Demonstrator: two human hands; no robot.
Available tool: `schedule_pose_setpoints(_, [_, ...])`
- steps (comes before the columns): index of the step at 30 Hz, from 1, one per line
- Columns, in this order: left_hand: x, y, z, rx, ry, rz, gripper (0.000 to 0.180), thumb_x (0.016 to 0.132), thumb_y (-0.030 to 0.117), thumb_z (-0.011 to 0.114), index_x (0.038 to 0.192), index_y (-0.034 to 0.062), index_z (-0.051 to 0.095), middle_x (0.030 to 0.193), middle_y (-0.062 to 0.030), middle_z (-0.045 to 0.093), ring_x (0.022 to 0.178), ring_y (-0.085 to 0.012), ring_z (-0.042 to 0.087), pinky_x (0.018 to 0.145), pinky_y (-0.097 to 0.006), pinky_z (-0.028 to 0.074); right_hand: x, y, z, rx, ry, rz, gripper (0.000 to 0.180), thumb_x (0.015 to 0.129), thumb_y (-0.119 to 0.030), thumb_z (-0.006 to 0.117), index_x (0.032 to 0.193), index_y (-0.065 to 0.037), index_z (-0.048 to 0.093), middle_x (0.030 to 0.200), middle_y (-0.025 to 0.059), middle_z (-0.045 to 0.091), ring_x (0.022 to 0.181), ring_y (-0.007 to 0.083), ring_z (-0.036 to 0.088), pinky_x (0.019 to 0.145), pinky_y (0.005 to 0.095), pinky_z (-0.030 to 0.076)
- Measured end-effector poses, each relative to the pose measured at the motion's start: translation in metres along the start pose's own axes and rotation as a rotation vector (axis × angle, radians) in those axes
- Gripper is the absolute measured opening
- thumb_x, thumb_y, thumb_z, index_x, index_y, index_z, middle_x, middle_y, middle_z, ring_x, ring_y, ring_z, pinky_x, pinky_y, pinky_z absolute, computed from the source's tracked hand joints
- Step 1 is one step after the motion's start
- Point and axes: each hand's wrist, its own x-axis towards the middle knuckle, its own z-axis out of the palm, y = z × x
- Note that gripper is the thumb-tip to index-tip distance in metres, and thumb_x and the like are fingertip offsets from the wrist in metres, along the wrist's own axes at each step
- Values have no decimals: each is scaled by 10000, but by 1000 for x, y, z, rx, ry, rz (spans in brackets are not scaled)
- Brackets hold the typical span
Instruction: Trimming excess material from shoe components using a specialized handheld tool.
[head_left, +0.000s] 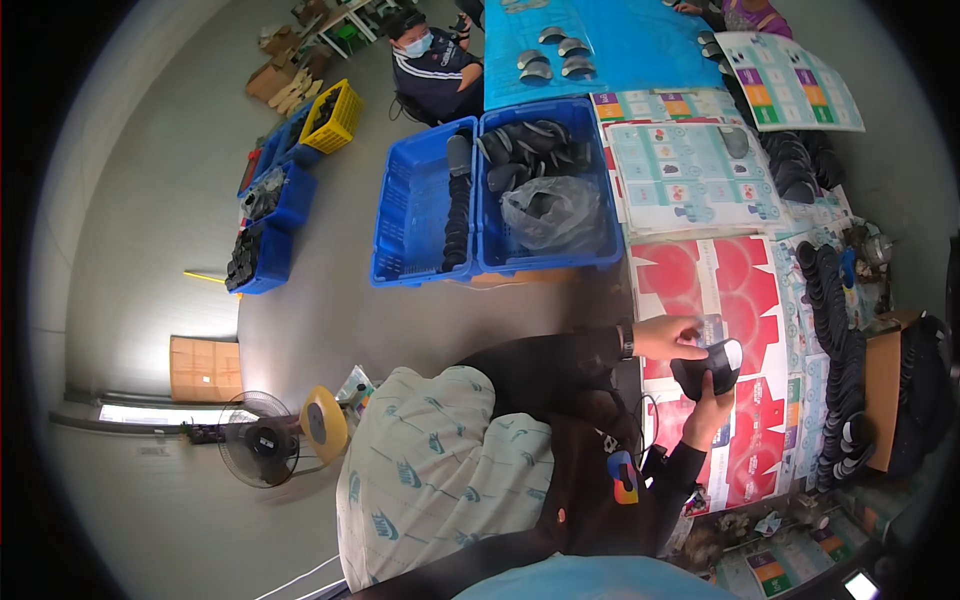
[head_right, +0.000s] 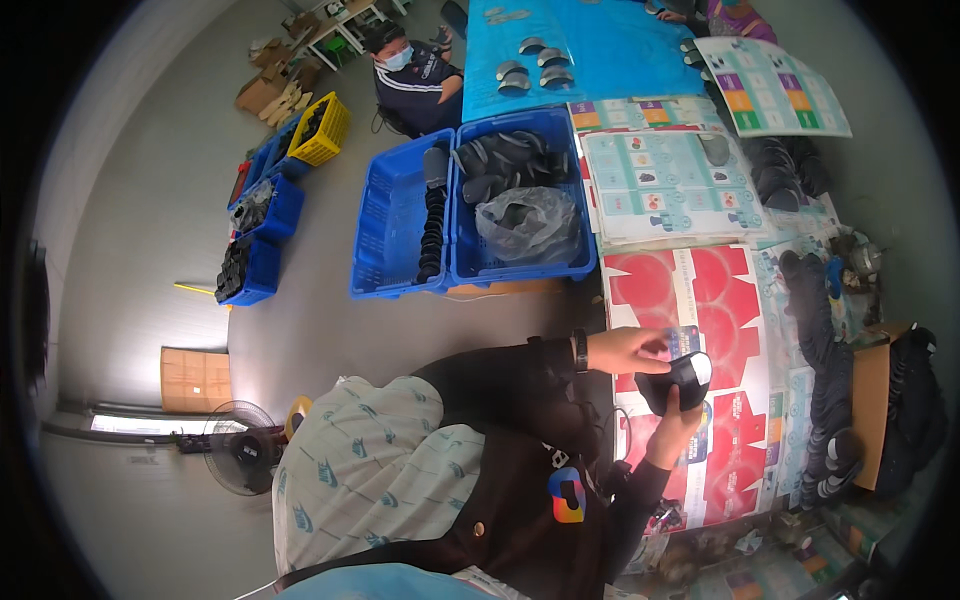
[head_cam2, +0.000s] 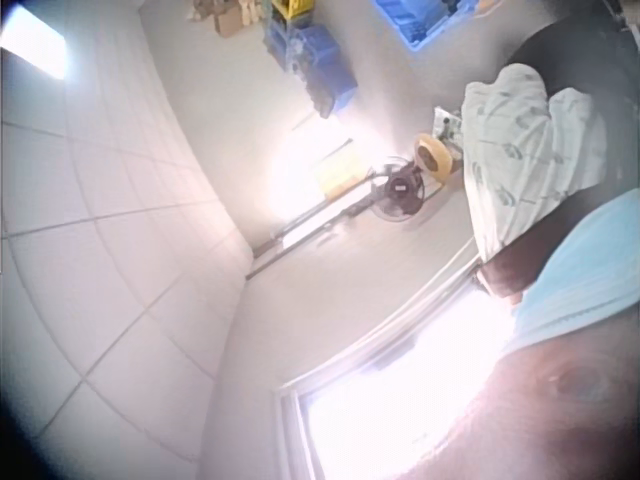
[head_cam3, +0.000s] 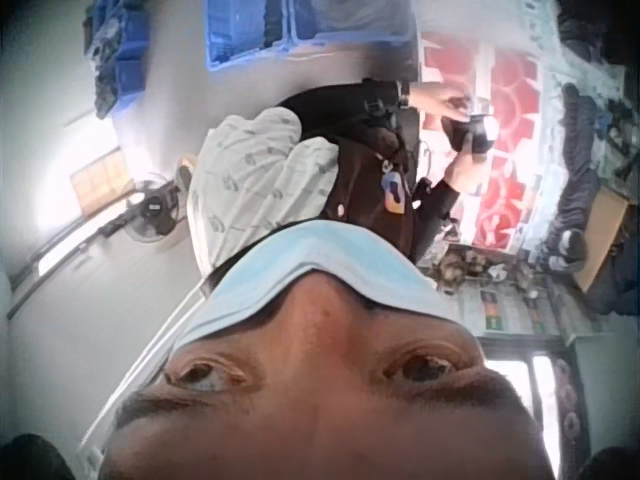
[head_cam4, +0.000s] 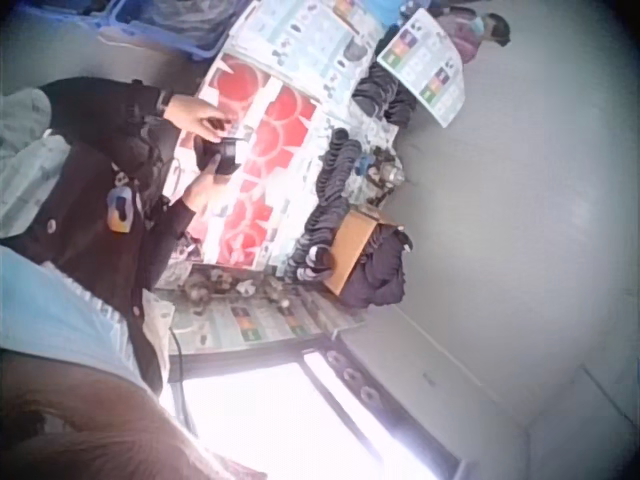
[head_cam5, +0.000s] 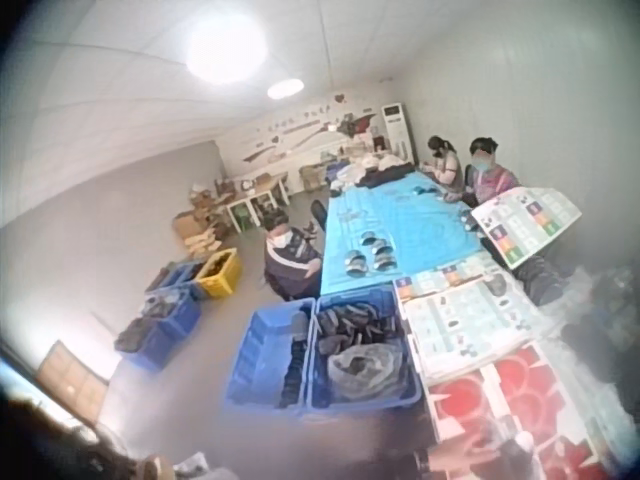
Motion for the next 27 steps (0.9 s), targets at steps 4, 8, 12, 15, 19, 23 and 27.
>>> schedule_pose_setpoints(4, [-11, 15, 2, -41, -183, -130, 599, 874, 349, 754, 1314, 5, 540, 1224, -185, 612, 1108, -337, 623, 948, -407, 496, -8, -15, 17, -125, 115, 2, 379, 937, -158, 676, 1199, 100, 583, 1086, 182, 691, 951, 232, 666, 846, 362, 526])
schedule_pose_setpoints(8, [-13, 23, -15, 234, -60, -106, 443, 920, 322, 674, 1209, -9, 617, 1089, -243, 680, 1006, -379, 676, 847, -416, 534, -7, -25, 44, -285, 17, -87, 380, 938, -150, 669, 1206, 104, 578, 1094, 206, 691, 968, 263, 675, 858, 376, 524])
schedule_pose_setpoints(12, [-7, 23, -37, 192, -19, -138, 353, 947, 265, 630, 1161, -15, 639, 951, -263, 696, 901, -414, 689, 775, -451, 544, -6, -25, 71, -431, 80, -109, 411, 941, -105, 648, 1292, 83, 543, 1171, 235, 670, 1036, 304, 670, 904, 378, 511])
schedule_pose_setpoints(15, [2, 0, -39, 210, 0, -54, 389, 964, 241, 605, 1268, 0, 591, 947, -271, 685, 891, -441, 668, 786, -463, 541, 3, -16, 85, -475, 195, -182, 438, 935, -63, 636, 1326, 86, 508, 1204, 242, 647, 1079, 311, 647, 944, 387, 493])
schedule_pose_setpoints(19, [29, -38, -50, 200, 23, 164, 389, 953, 212, 612, 1274, -7, 588, 1000, -249, 696, 936, -403, 681, 798, -455, 538, 16, -31, 92, -522, 98, -98, 475, 943, -127, 655, 1340, 82, 499, 1218, 225, 645, 1100, 294, 636, 949, 382, 489])
schedule_pose_setpoints(23, [70, -84, -114, 425, -233, 192, 275, 964, 244, 597, 1013, -15, 678, 786, -211, 660, 724, -377, 655, 645, -455, 504, 17, -64, 84, -411, 128, -102, 379, 970, -124, 655, 1297, 26, 535, 1195, 158, 657, 1104, 223, 648, 900, 348, 545])
schedule_pose_setpoints(27, [81, -167, -177, 34, -89, -146, 364, 981, 312, 644, 1102, -30, 677, 792, -84, 688, 729, -146, 624, 666, -364, 495, -4, -59, 47, -389, 405, -152, 273, 964, -67, 637, 1221, 12, 584, 1146, 134, 683, 1026, 192, 681, 853, 320, 567])
